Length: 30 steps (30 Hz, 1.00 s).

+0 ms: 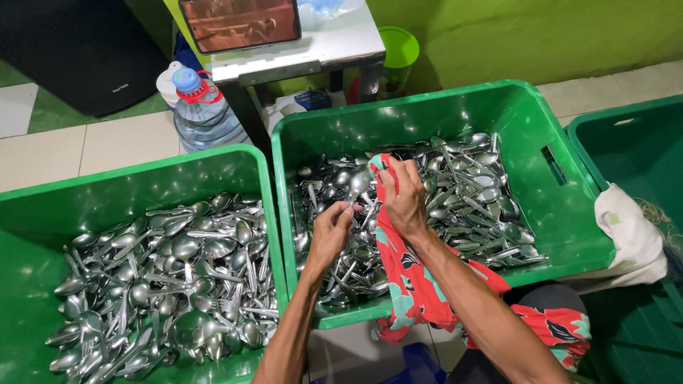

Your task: Wiping and polishing metal spoons and forks with a cloth.

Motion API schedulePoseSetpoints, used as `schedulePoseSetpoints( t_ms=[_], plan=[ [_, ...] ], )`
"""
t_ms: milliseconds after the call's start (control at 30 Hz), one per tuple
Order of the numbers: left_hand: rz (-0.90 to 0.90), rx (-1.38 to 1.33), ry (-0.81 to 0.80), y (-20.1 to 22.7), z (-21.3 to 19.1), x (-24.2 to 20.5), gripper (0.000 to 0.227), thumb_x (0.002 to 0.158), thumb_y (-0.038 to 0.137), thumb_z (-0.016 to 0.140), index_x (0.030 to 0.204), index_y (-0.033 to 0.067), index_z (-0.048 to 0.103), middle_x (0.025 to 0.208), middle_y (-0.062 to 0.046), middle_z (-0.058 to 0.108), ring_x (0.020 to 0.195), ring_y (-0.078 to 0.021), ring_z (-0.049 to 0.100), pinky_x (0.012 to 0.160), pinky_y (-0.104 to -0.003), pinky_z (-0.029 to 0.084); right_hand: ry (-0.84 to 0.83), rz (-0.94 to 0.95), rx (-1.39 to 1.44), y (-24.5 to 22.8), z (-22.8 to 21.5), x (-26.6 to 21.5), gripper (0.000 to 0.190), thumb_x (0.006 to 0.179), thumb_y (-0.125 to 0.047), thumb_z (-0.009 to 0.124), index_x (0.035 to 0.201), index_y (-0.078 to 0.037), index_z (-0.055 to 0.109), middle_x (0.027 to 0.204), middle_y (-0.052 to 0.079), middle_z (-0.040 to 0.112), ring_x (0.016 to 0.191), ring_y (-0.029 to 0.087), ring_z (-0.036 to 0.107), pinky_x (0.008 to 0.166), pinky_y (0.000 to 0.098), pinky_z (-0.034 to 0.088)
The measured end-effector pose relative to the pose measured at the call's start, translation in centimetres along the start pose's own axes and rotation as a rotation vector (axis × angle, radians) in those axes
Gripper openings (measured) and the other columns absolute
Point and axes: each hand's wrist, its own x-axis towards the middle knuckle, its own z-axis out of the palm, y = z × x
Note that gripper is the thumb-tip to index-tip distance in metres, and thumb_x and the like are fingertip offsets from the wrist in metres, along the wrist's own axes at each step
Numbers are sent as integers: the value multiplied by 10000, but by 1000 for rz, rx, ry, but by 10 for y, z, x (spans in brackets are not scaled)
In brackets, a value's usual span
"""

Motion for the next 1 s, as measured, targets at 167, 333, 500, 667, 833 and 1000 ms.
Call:
schedulePoseSetpoints(
  t_ms=[167,333,500,667,833,1000],
  plan=[
    [44,13,11,-6,3,5,232,1003,109,544,1027,69,772,610,-31,574,591,-116,508,555,-245,442,-110,-268,-111,-2,16,-13,199,1042,-168,501,1173,-92,630,912,48,478,705,224,596,584,322,517],
    [121,188,68,14,1,-7,254,981,60,500,925,66,748,620,-82,609,637,-152,527,587,-335,479,-183,-550,-339,3,33,-24,212,961,-229,619,1158,-158,646,925,29,513,738,209,636,626,315,537],
    [226,607,63,-14,7,-5,217,1017,119,557,1037,110,773,668,-75,683,528,-144,587,537,-269,488,-48,-221,-169,25,7,1,148,1021,-207,562,1124,-127,633,872,79,513,655,333,646,578,424,538],
    [337,918,122,-24,7,-1,187,988,121,555,1013,151,738,682,-51,673,541,-177,623,527,-302,506,-71,-353,-259,7,30,-19,160,1011,-259,532,1055,-230,684,845,22,540,674,284,645,620,379,554],
    [330,903,154,-28,16,-5,209,1005,127,536,1054,143,739,677,-40,665,545,-161,607,533,-287,513,-48,-19,-69,24,20,-3,207,1050,-202,496,1130,-67,631,961,169,590,871,412,664,777,484,530],
    [119,569,43,13,17,-19,339,977,187,479,1235,133,692,831,-200,748,841,-453,704,740,-557,533,-138,24,-85,-15,9,-5,199,1058,-179,496,1159,-64,622,930,112,546,709,247,625,616,370,537]
  ],
)
